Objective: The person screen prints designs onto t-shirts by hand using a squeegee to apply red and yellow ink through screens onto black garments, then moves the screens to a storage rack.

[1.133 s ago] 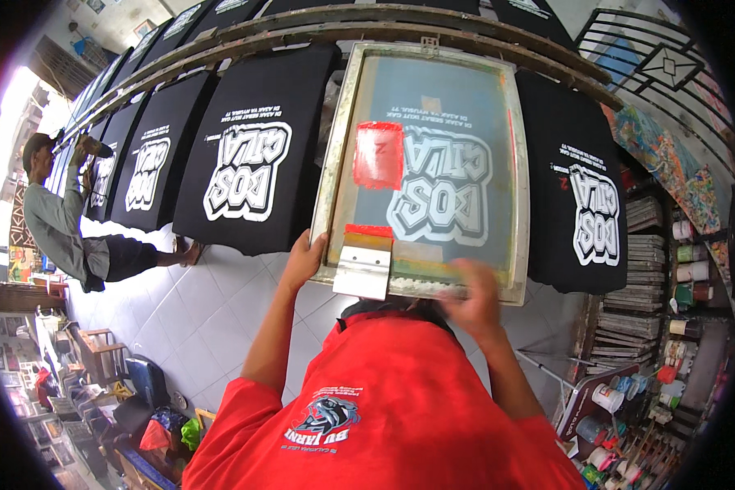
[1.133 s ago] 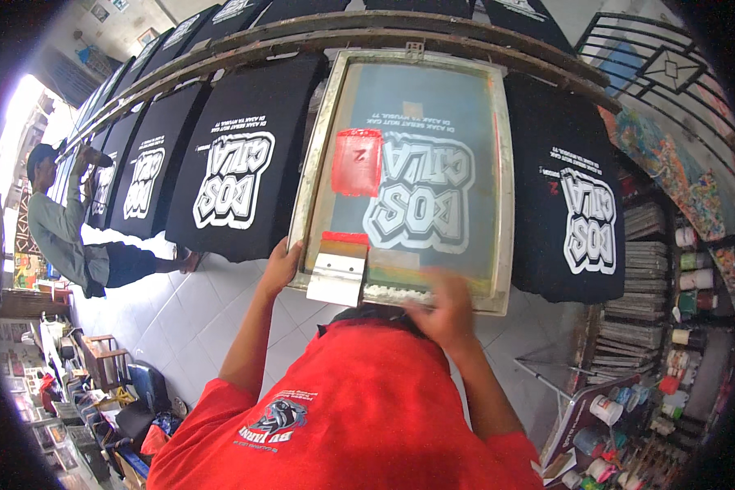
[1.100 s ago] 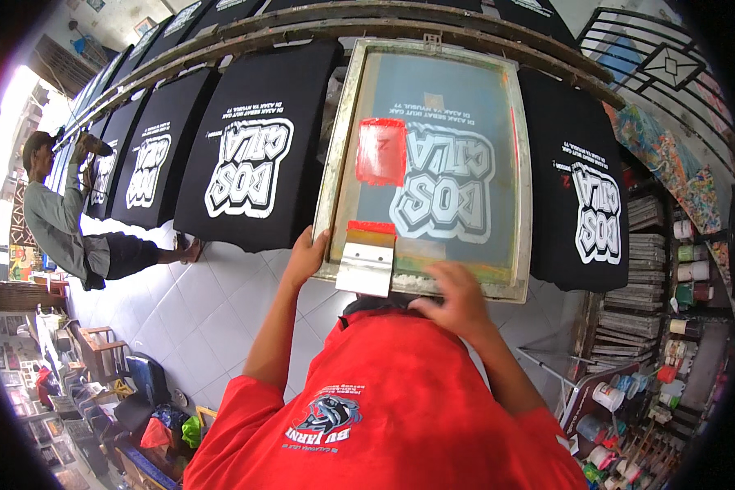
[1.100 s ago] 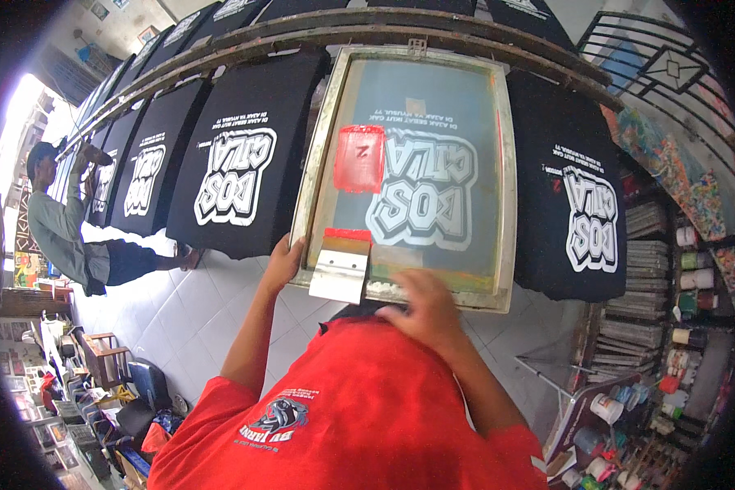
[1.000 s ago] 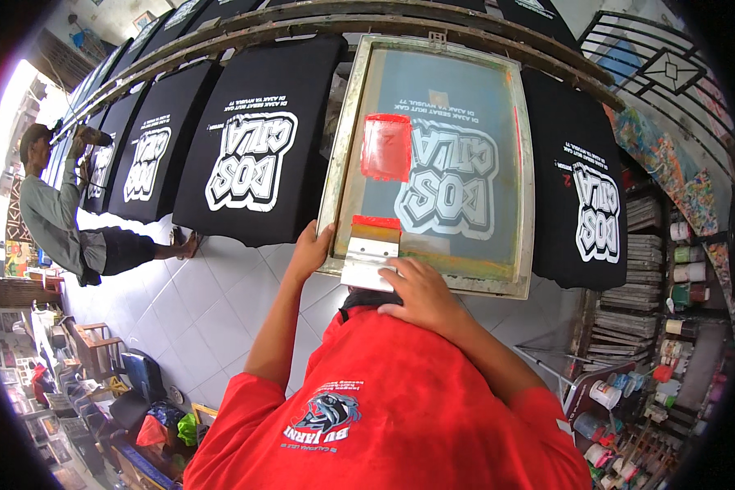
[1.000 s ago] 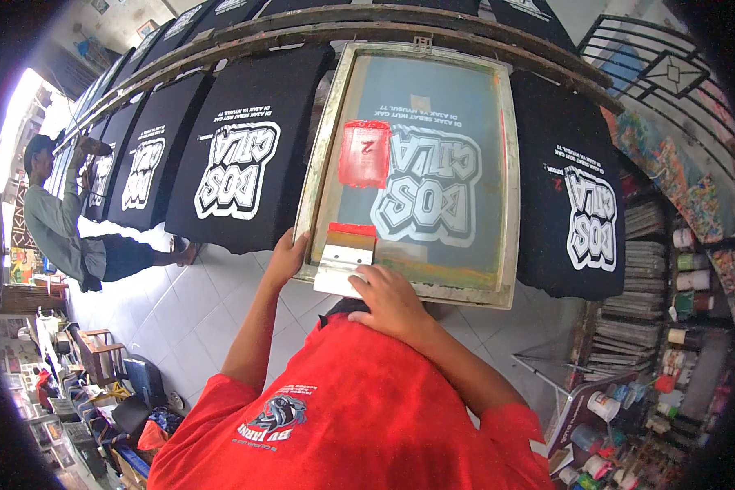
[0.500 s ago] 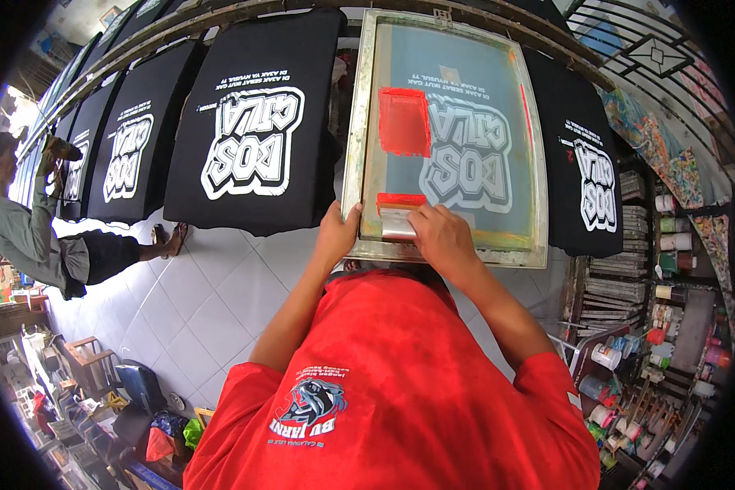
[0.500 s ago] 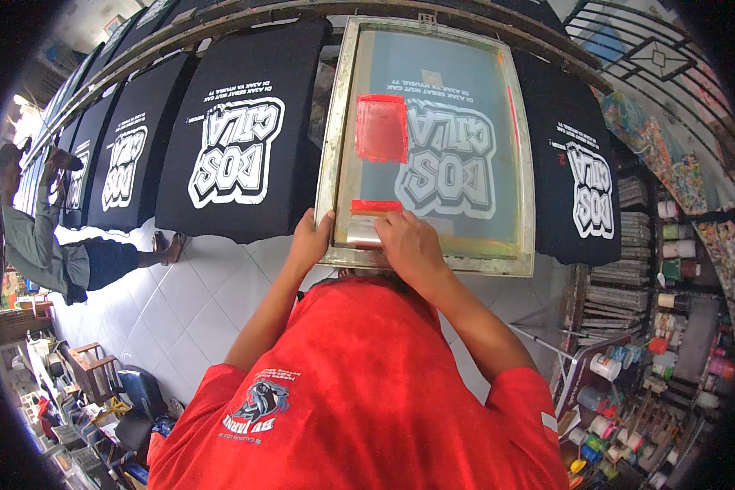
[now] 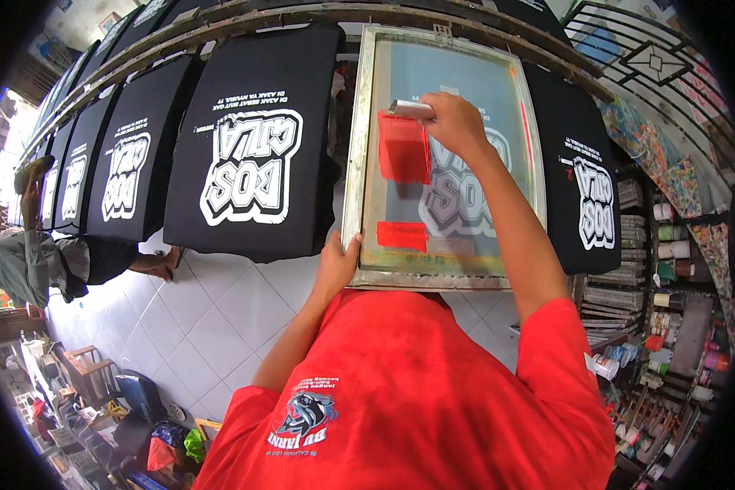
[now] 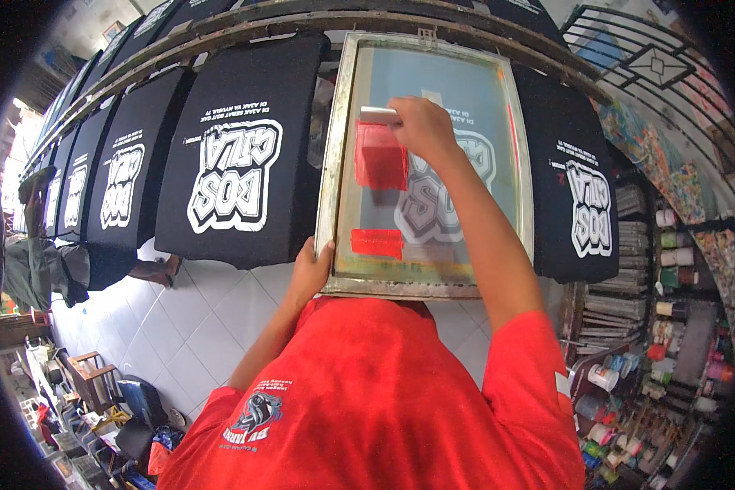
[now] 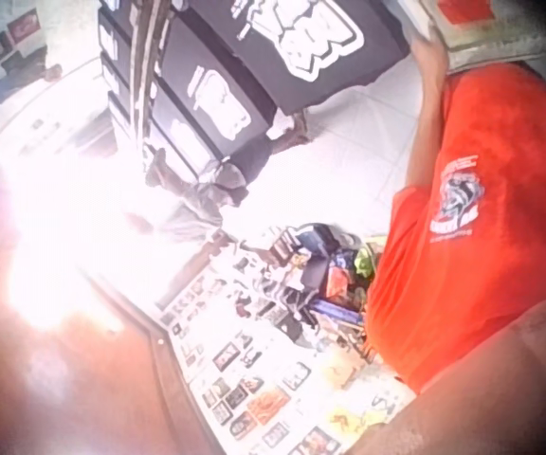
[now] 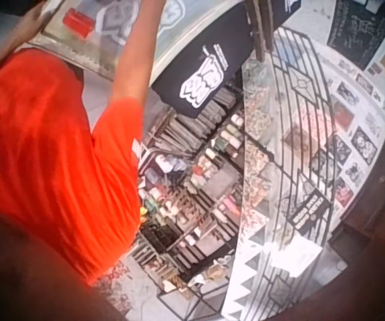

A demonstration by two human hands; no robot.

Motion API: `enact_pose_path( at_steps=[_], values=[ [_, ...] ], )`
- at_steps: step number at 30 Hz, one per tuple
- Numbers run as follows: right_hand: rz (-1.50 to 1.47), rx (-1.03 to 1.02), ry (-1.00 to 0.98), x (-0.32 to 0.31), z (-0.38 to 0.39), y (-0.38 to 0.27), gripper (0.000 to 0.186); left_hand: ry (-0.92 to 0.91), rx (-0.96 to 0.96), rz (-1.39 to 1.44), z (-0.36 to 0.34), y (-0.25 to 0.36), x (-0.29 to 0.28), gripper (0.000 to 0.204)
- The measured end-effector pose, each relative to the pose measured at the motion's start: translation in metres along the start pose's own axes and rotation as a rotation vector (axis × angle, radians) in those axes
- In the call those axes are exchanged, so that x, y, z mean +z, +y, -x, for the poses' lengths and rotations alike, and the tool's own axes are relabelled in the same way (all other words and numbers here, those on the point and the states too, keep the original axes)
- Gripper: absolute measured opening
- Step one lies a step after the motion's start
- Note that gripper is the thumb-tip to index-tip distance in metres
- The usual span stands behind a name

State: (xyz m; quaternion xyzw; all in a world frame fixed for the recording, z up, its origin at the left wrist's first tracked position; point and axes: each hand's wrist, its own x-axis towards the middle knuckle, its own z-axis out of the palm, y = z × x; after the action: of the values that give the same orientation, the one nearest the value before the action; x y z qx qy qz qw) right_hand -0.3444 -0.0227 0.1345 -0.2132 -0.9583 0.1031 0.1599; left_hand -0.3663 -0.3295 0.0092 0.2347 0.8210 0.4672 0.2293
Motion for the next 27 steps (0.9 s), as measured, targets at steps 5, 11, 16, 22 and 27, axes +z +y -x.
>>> enact_pose_path(
  at_steps=[5, 11, 16, 22, 27],
  values=[
    [0.031, -0.029, 0.008, 0.043, -0.032, 0.022, 0.015, -0.049, -0.021, 0.01, -0.005, -0.014, 0.005, 0.042],
    [0.033, -0.081, 0.027, 0.066, 0.018, 0.01, 0.016, -0.076, -0.065, 0.027, -0.005, -0.011, 0.003, 0.044],
    [0.052, -0.062, -0.011, 0.056, 0.101, -0.033, 0.024, -0.116, -0.129, 0.008, -0.002, -0.008, 0.0, 0.044],
    [0.112, -0.021, 0.064, 0.075, 0.075, -0.021, 0.025, -0.099, -0.113, -0.01, 0.0, 0.0, -0.002, 0.044],
    [0.05, 0.006, -0.034, 0.061, -0.01, 0.013, 0.01, -0.175, -0.231, 0.025, -0.005, 0.0, -0.002, 0.043]
  ],
)
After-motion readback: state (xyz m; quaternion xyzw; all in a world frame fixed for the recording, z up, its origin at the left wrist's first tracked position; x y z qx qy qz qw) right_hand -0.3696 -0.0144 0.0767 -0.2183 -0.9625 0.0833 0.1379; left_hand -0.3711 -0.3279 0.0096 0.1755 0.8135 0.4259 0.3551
